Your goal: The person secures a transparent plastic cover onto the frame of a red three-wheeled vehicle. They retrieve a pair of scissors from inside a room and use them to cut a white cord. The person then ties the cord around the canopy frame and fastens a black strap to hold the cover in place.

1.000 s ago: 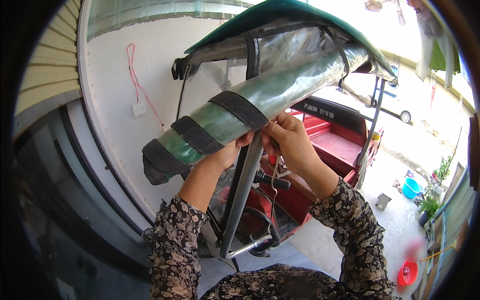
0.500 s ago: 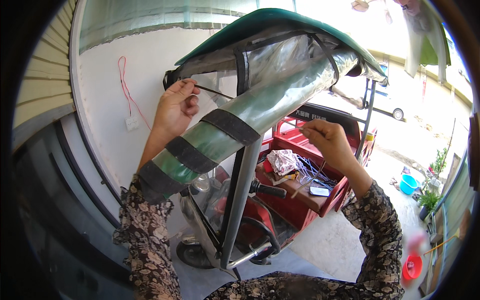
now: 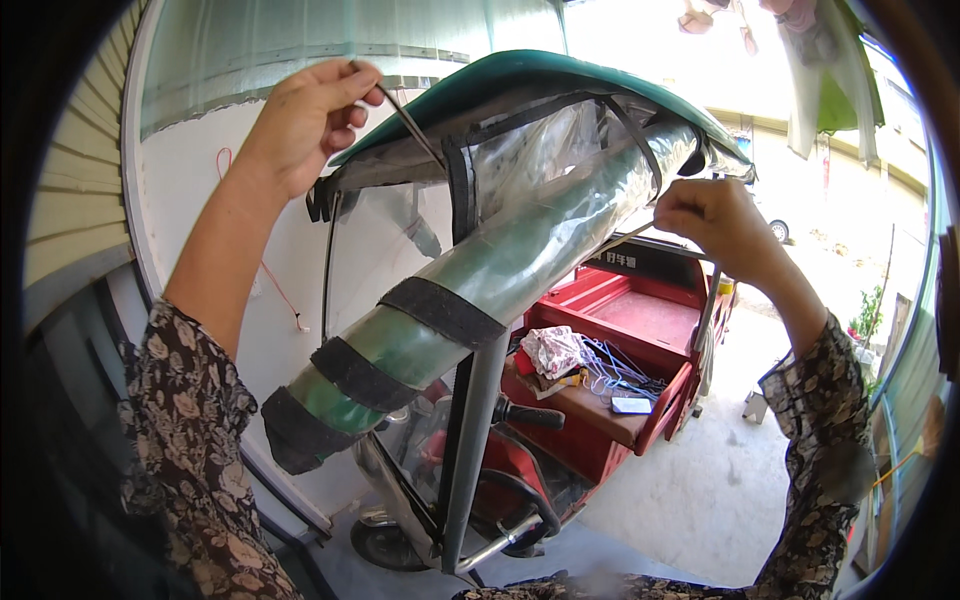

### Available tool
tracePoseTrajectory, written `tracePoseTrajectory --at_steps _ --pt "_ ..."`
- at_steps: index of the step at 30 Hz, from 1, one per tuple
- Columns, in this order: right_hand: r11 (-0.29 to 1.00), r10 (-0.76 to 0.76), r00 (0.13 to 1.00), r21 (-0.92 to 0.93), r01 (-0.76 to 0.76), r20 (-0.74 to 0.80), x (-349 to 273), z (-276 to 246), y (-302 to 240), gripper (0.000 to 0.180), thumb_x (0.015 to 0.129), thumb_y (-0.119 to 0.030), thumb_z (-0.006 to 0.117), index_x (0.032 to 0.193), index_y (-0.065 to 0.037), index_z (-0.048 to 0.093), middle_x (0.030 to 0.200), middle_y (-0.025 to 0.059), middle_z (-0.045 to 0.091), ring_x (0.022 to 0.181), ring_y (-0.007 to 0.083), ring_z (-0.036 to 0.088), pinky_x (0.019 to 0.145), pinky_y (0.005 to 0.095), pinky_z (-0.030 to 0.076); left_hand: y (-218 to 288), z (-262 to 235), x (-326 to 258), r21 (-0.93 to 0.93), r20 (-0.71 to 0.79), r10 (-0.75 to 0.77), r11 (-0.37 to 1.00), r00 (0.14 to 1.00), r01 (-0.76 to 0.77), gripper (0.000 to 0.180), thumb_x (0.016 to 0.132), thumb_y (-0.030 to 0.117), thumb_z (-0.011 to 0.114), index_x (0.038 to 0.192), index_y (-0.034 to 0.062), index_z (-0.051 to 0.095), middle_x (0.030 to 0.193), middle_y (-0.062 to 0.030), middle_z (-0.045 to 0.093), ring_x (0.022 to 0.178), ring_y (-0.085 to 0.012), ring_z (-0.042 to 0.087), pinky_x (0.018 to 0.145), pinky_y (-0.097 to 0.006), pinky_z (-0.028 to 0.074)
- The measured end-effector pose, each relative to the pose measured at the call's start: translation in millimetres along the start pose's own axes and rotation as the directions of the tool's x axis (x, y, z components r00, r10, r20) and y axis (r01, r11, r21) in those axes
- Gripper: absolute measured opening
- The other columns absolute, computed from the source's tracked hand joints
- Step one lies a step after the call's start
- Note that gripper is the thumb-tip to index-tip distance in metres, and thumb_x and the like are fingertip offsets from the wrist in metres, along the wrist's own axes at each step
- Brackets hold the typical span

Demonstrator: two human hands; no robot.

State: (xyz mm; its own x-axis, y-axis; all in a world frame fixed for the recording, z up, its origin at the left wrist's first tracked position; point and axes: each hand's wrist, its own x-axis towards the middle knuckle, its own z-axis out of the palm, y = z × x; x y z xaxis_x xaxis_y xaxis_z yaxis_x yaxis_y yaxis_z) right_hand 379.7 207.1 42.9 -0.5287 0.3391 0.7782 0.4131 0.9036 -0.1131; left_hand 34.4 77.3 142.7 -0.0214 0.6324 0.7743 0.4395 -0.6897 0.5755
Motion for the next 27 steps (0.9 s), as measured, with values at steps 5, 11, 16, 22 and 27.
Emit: tracePoseTrajectory --at_steps 5,11,16,22,27 --pt "0.976 -0.102 0.994 0.191 0.107 -0.034 40.9 -10.3 -6.7 0.019 0.084 -0.018 0.065 0.086 0.001 0.066 0.069 0.0049 0.063 0.060 0.0107 0.054 0.059 0.0260 0.045 30.2 47.4 6.5 0.227 0.113 0.061 0.970 0.992 -0.086 0.012 0.091 0.017 0.060 0.094 0.0061 0.062 0.079 0.0017 0.059 0.060 -0.0006 0.048 0.047 -0.014 0.032" --pt "0.861 -0.080 0.996 0.506 0.054 0.029 70.1 -12.3 -49.2 0.018 0.084 -0.021 0.065 0.089 -0.004 0.067 0.069 -0.0018 0.056 0.061 0.0045 0.047 0.055 0.0192 0.037 43.0 83.0 7.7 0.320 0.182 0.093 0.936 0.979 -0.149 0.012 0.088 0.019 0.062 0.092 0.0068 0.064 0.076 0.0038 0.060 0.061 0.0007 0.050 0.048 -0.013 0.033" --pt "0.845 -0.107 0.993 0.522 0.112 -0.041 78.6 11.4 -58.9 0.022 0.084 -0.021 0.064 0.089 0.000 0.066 0.070 -0.0009 0.056 0.063 0.0069 0.048 0.057 0.0232 0.039 34.7 78.7 11.7 0.267 0.208 0.046 0.958 0.977 -0.102 0.010 0.090 0.021 0.060 0.089 0.0109 0.063 0.081 0.0047 0.060 0.064 -0.0015 0.052 0.054 -0.017 0.038" --pt "0.897 -0.081 0.990 0.426 0.123 -0.114 79.9 6.5 -45.1 0.021 0.082 -0.020 0.066 0.088 0.000 0.067 0.069 0.0005 0.057 0.063 0.0080 0.049 0.057 0.0231 0.039 38.7 88.7 1.5 0.296 0.077 0.006 0.955 0.997 -0.028 0.010 0.092 0.022 0.057 0.090 0.0134 0.061 0.078 0.0063 0.057 0.063 -0.0048 0.052 0.062 -0.022 0.043" --pt "0.930 -0.080 0.988 0.347 0.122 -0.133 78.6 2.4 -43.5 0.021 0.081 -0.020 0.067 0.086 0.000 0.067 0.069 0.0010 0.057 0.064 0.0085 0.050 0.058 0.0240 0.040 31.2 74.0 22.8 0.298 0.186 0.040 0.950 0.982 -0.096 0.010 0.092 0.019 0.056 0.091 0.0106 0.061 0.074 0.0060 0.056 0.059 -0.0028 0.050 0.056 -0.016 0.039"
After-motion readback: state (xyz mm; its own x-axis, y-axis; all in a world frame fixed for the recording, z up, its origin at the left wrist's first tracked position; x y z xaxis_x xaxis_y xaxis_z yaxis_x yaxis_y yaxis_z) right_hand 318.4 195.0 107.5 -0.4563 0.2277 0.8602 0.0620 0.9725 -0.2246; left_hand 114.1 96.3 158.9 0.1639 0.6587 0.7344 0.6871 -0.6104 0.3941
